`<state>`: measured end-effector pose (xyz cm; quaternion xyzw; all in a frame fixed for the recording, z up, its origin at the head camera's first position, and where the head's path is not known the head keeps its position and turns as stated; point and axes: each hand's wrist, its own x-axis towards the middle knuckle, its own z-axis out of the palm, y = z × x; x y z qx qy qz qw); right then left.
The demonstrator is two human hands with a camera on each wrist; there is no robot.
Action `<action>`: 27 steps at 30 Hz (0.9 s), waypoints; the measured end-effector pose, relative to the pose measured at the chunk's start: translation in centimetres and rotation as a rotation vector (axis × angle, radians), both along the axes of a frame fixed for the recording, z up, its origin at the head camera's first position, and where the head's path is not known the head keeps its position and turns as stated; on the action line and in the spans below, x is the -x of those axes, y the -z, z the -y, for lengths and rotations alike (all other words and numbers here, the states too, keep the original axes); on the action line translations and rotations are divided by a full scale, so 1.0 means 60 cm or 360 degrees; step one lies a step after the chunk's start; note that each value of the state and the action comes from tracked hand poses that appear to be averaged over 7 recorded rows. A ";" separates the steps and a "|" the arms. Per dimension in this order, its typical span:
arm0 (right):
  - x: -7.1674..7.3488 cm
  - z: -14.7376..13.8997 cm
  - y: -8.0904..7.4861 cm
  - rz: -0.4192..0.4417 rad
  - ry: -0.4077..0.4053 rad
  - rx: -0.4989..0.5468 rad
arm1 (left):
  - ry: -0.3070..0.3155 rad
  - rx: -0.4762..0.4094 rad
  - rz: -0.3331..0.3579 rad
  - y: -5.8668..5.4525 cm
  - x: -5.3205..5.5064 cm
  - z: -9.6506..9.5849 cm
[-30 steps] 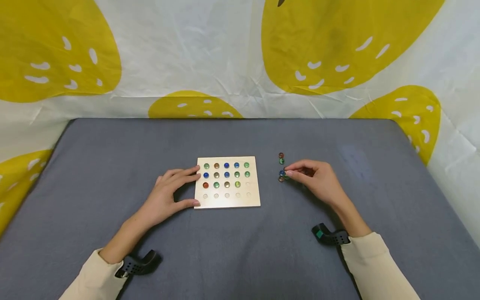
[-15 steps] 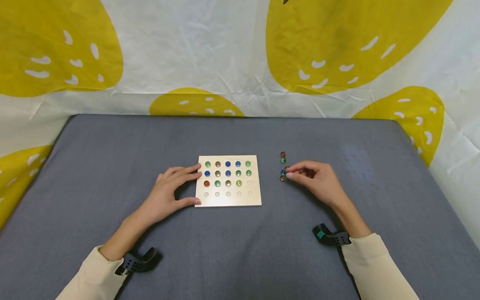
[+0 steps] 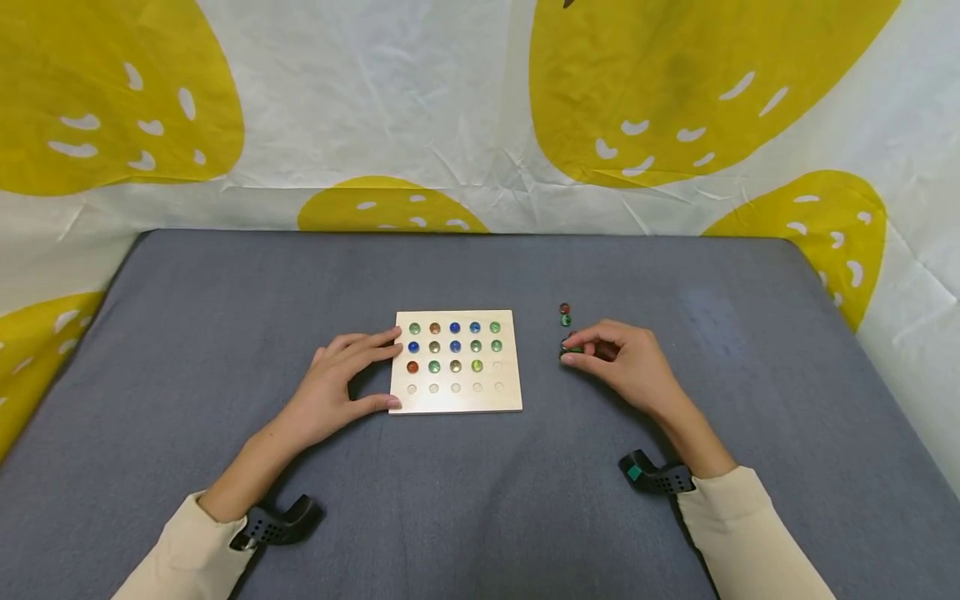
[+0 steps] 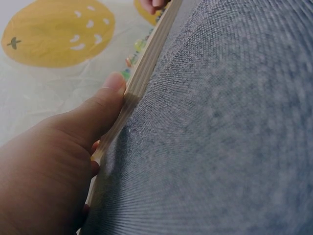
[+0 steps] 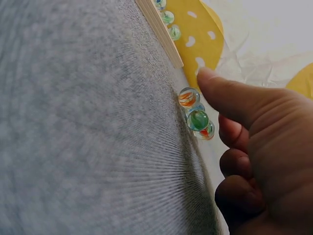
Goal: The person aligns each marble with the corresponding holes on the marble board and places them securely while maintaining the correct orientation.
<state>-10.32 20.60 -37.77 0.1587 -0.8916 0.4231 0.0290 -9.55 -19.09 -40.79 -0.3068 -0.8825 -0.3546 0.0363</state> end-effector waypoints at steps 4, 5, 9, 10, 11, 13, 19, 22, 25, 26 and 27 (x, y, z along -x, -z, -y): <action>0.002 -0.004 0.006 -0.0054 -0.0016 -0.0015 | -0.0002 0.0005 0.0000 0.000 0.000 0.000; 0.002 -0.004 0.006 -0.0068 -0.0022 -0.0020 | -0.0002 0.0005 0.0000 0.000 0.000 0.000; 0.003 -0.003 0.005 -0.0098 -0.0034 -0.0055 | -0.0003 0.0004 -0.0003 0.000 0.001 0.000; 0.003 -0.003 0.005 -0.0101 -0.0032 -0.0066 | -0.0002 0.0004 -0.0002 0.000 0.001 0.000; 0.003 -0.003 0.006 -0.0102 -0.0029 -0.0075 | -0.0002 0.0004 0.0000 0.000 0.001 0.000; 0.003 -0.003 0.006 -0.0106 -0.0022 -0.0098 | -0.0001 0.0005 0.0001 0.000 0.001 0.000; 0.003 -0.003 0.007 -0.0121 -0.0009 -0.0158 | 0.0000 0.0010 0.0001 0.000 0.001 0.001; 0.002 -0.002 0.006 -0.0126 -0.0010 -0.0178 | -0.0001 0.0010 0.0003 -0.001 0.001 0.000; 0.002 -0.001 0.006 -0.0132 -0.0020 -0.0200 | 0.0001 0.0007 0.0005 -0.002 0.000 0.000; 0.002 0.000 0.005 -0.0135 -0.0024 -0.0206 | 0.0001 0.0006 0.0006 -0.002 0.000 0.000; 0.002 0.001 0.005 -0.0136 -0.0028 -0.0212 | 0.0001 0.0005 0.0006 -0.003 0.000 0.000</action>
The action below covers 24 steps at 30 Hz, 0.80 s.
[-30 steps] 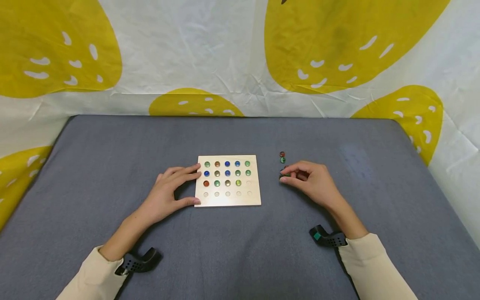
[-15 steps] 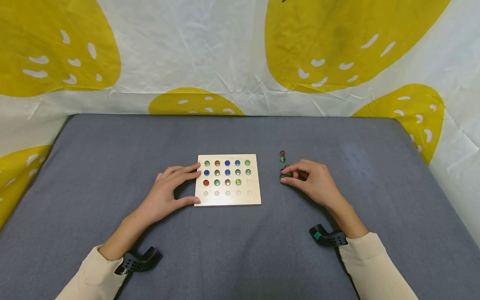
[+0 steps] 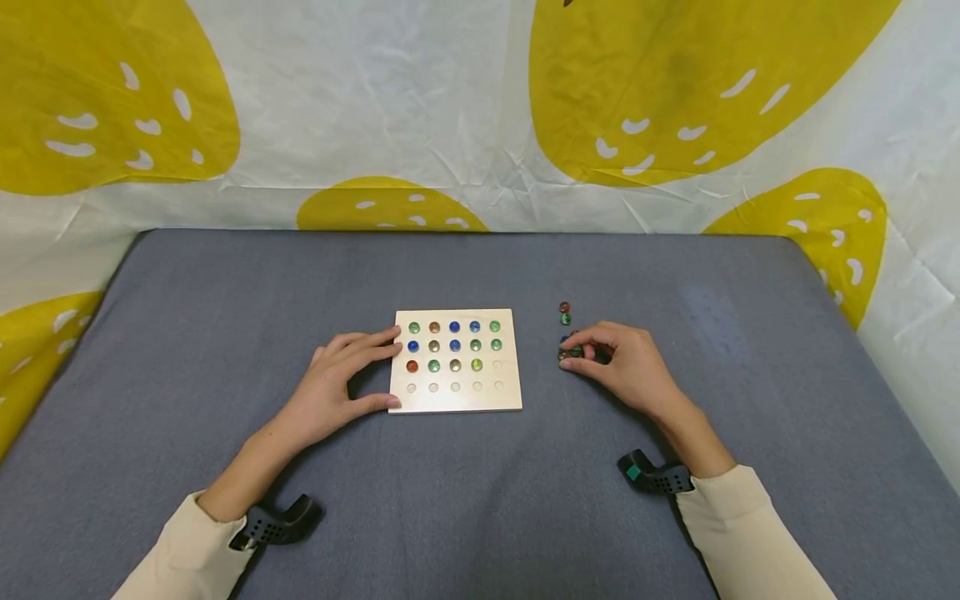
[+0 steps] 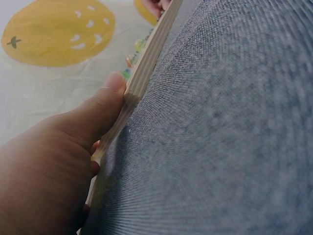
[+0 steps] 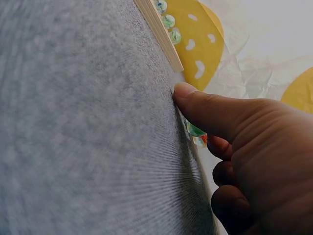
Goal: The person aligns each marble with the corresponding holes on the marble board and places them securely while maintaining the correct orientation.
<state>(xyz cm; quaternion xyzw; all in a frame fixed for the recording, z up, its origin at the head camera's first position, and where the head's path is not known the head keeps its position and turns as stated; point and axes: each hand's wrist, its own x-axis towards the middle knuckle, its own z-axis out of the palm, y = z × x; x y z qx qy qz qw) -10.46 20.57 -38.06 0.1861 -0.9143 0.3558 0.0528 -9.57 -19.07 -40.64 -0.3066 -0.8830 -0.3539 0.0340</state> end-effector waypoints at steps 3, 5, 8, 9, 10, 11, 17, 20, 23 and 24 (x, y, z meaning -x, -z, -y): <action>0.000 0.001 0.000 -0.0004 -0.0005 -0.0014 | -0.0001 -0.0001 0.0001 0.000 0.000 0.000; 0.000 0.002 0.000 -0.0004 -0.0004 -0.0025 | -0.0003 -0.0001 0.0004 0.000 0.000 0.000; 0.000 0.002 -0.001 -0.0002 0.0000 -0.0047 | -0.0004 0.0004 0.0006 0.000 0.000 0.000; 0.000 0.002 -0.001 -0.0003 -0.0001 -0.0054 | -0.0006 0.0005 0.0006 0.000 0.000 0.000; 0.000 0.002 -0.001 -0.0006 0.0000 -0.0064 | -0.0007 0.0004 0.0006 -0.001 0.000 0.000; 0.000 0.002 -0.001 -0.0011 -0.0001 -0.0073 | -0.0007 0.0004 0.0004 -0.001 0.000 0.000; -0.001 0.003 -0.002 -0.0034 -0.0010 -0.0090 | -0.0003 -0.0001 0.0001 0.000 0.000 0.001; -0.001 0.004 -0.002 -0.0032 -0.0004 -0.0077 | 0.0000 -0.0006 -0.0001 0.001 -0.001 0.001; -0.001 0.004 -0.002 -0.0037 0.0005 -0.0060 | 0.0003 -0.0010 -0.0008 0.002 0.000 0.000; -0.001 0.004 -0.002 -0.0040 0.0010 -0.0057 | 0.0004 -0.0010 -0.0011 0.002 0.000 0.000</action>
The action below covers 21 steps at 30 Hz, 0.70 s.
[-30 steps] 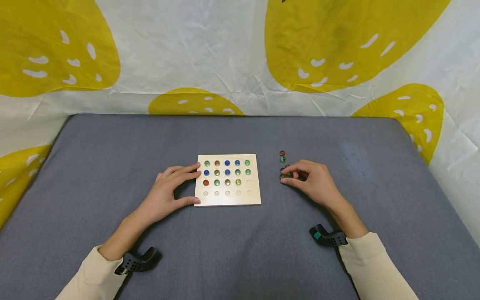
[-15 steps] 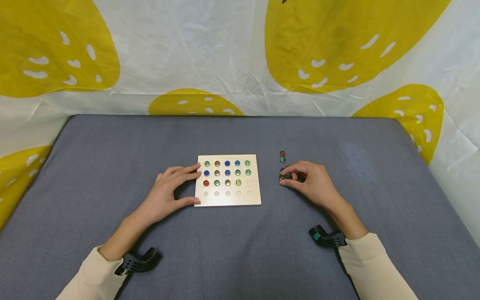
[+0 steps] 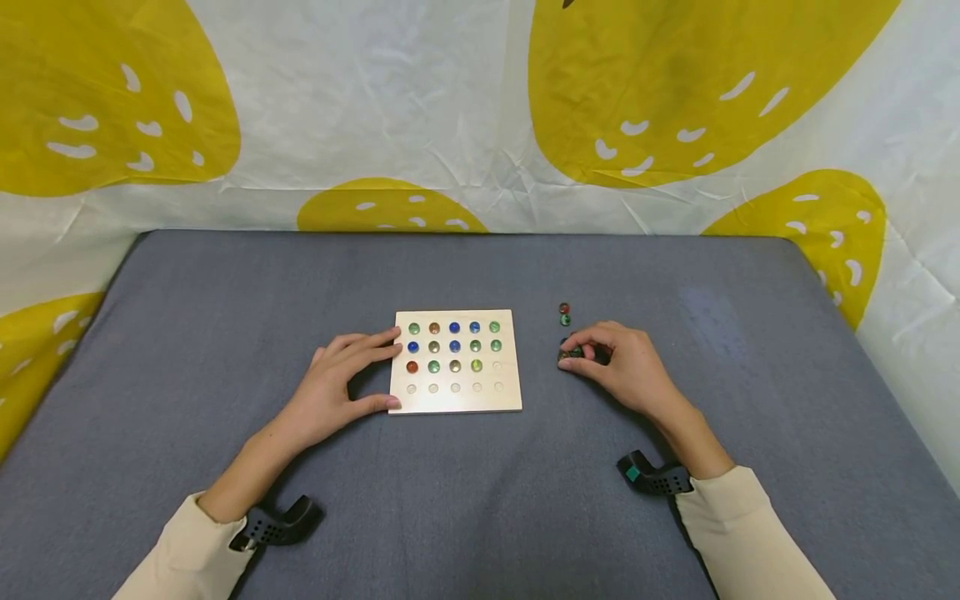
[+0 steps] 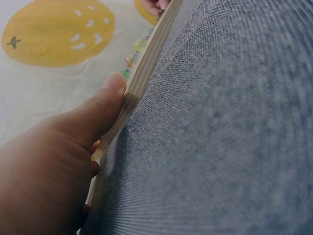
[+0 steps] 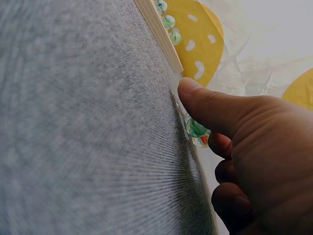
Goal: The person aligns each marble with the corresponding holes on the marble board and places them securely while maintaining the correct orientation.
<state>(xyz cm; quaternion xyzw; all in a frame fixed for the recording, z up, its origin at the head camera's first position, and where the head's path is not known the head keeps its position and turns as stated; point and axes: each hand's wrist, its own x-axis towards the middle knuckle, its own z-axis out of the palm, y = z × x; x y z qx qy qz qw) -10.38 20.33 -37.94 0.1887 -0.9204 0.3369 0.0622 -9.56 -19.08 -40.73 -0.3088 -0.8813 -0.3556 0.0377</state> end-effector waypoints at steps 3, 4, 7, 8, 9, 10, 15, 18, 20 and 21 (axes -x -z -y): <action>-0.001 0.000 -0.001 -0.0007 0.0007 0.0011 | 0.0000 -0.0001 -0.0003 0.000 0.000 0.000; -0.001 0.001 -0.001 -0.0007 0.0010 0.0012 | 0.0001 0.0000 -0.0003 0.000 0.000 0.000; -0.001 0.001 -0.002 -0.0007 0.0017 0.0019 | 0.0002 0.0000 -0.0002 0.000 0.001 0.000; -0.001 0.001 -0.002 -0.0006 0.0021 0.0022 | 0.0002 0.0000 -0.0001 0.001 0.001 0.000; 0.000 0.001 -0.002 -0.0006 0.0024 0.0024 | 0.0002 0.0000 -0.0001 0.001 0.001 0.000; 0.000 0.001 -0.003 -0.0008 0.0028 0.0025 | 0.0002 -0.0001 0.0000 0.001 0.001 0.000; -0.001 0.002 -0.004 -0.0005 0.0047 0.0055 | 0.0001 0.0000 -0.0003 0.002 0.000 0.000; -0.001 0.002 -0.006 -0.0024 0.0062 0.0065 | 0.0000 0.0002 -0.0003 0.002 0.001 0.000; -0.001 0.003 -0.008 -0.0050 0.0075 0.0066 | -0.0001 0.0005 -0.0004 0.003 0.001 0.001; 0.000 0.004 -0.009 -0.0065 0.0084 0.0064 | -0.0002 0.0006 -0.0005 0.003 0.001 0.001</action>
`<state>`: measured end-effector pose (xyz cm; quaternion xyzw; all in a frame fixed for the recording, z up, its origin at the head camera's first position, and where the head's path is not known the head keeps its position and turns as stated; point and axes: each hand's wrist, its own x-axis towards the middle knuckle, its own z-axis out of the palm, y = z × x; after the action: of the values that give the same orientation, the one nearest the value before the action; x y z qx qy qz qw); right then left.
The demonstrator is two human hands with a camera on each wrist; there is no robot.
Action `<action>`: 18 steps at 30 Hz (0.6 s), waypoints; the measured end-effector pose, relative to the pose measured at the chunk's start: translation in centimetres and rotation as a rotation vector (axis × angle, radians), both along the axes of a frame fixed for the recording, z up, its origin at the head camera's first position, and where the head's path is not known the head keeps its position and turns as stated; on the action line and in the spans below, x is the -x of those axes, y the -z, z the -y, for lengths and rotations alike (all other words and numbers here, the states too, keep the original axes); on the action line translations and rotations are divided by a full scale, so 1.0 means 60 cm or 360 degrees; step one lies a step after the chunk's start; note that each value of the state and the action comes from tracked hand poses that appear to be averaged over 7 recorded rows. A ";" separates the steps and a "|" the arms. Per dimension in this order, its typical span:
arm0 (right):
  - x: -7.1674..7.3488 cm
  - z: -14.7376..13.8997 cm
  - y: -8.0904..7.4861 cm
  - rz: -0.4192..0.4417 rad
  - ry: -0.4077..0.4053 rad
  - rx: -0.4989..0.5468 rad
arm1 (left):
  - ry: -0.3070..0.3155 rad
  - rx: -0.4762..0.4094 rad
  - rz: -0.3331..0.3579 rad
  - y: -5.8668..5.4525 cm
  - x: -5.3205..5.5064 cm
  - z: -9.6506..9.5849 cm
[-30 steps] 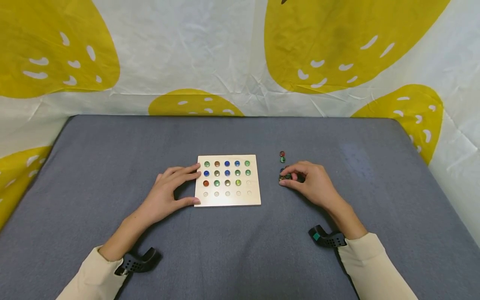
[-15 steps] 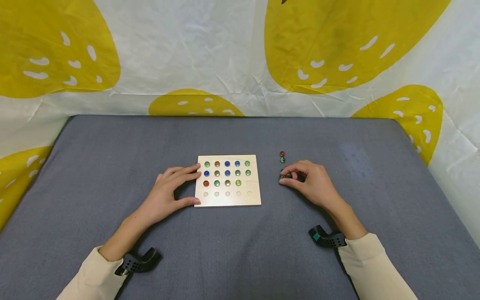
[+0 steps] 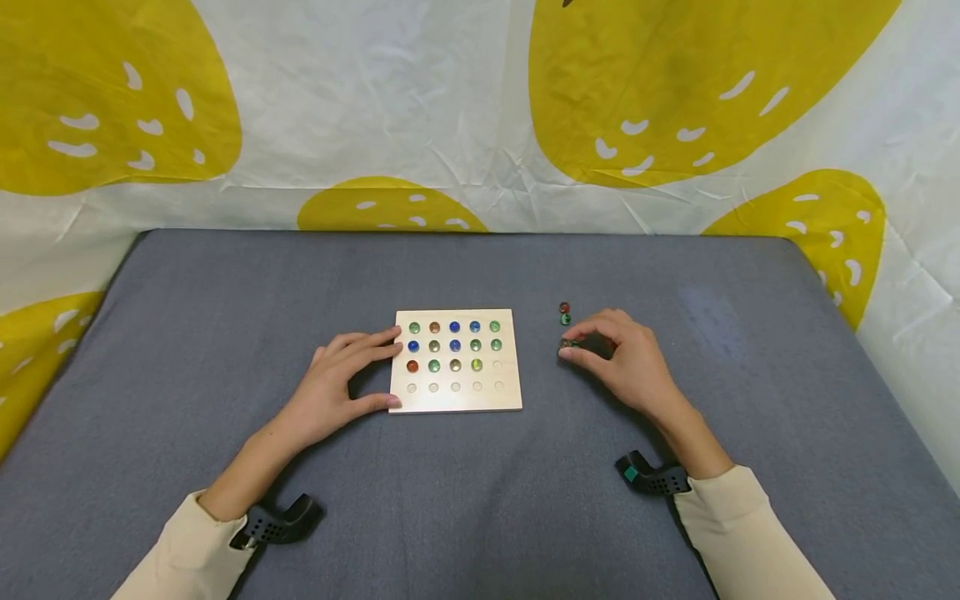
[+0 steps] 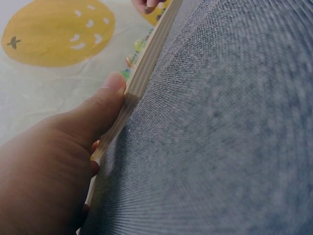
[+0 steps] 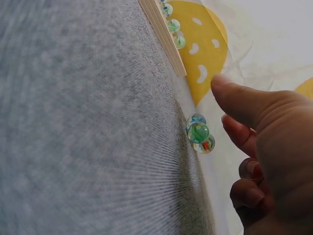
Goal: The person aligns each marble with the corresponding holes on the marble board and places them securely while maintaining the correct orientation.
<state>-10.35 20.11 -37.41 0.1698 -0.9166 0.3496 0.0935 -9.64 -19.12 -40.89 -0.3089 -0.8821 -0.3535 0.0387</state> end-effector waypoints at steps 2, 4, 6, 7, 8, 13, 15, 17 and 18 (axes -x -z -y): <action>0.000 0.002 -0.003 -0.0021 0.0019 -0.0004 | 0.0000 0.0002 0.0000 0.000 0.001 0.000; 0.000 0.004 -0.005 -0.0034 0.0038 -0.0004 | 0.0000 0.0004 0.0001 0.000 0.001 0.001; -0.002 0.007 -0.008 -0.0044 0.0052 -0.0001 | 0.0001 0.0006 0.0003 -0.001 0.001 0.001; -0.002 0.008 -0.010 -0.0048 0.0056 0.0000 | 0.0000 0.0007 0.0001 -0.001 0.001 0.001; -0.003 0.010 -0.011 -0.0050 0.0058 0.0003 | -0.0001 0.0007 0.0001 -0.002 0.001 0.001; -0.006 0.016 -0.015 -0.0049 0.0068 0.0018 | -0.0007 0.0010 -0.0003 -0.003 0.001 0.001; -0.007 0.018 -0.016 -0.0045 0.0075 0.0026 | -0.0005 0.0011 0.0000 -0.003 0.000 0.001; -0.008 0.020 -0.017 -0.0047 0.0080 0.0026 | -0.0003 0.0012 0.0002 -0.002 0.000 0.001; -0.009 0.021 -0.018 -0.0048 0.0083 0.0025 | -0.0001 0.0011 0.0004 -0.002 0.000 0.001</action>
<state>-9.81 18.85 -36.34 0.1502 -0.9165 0.3517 0.1177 -9.65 -19.18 -40.76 -0.3083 -0.8835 -0.3507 0.0366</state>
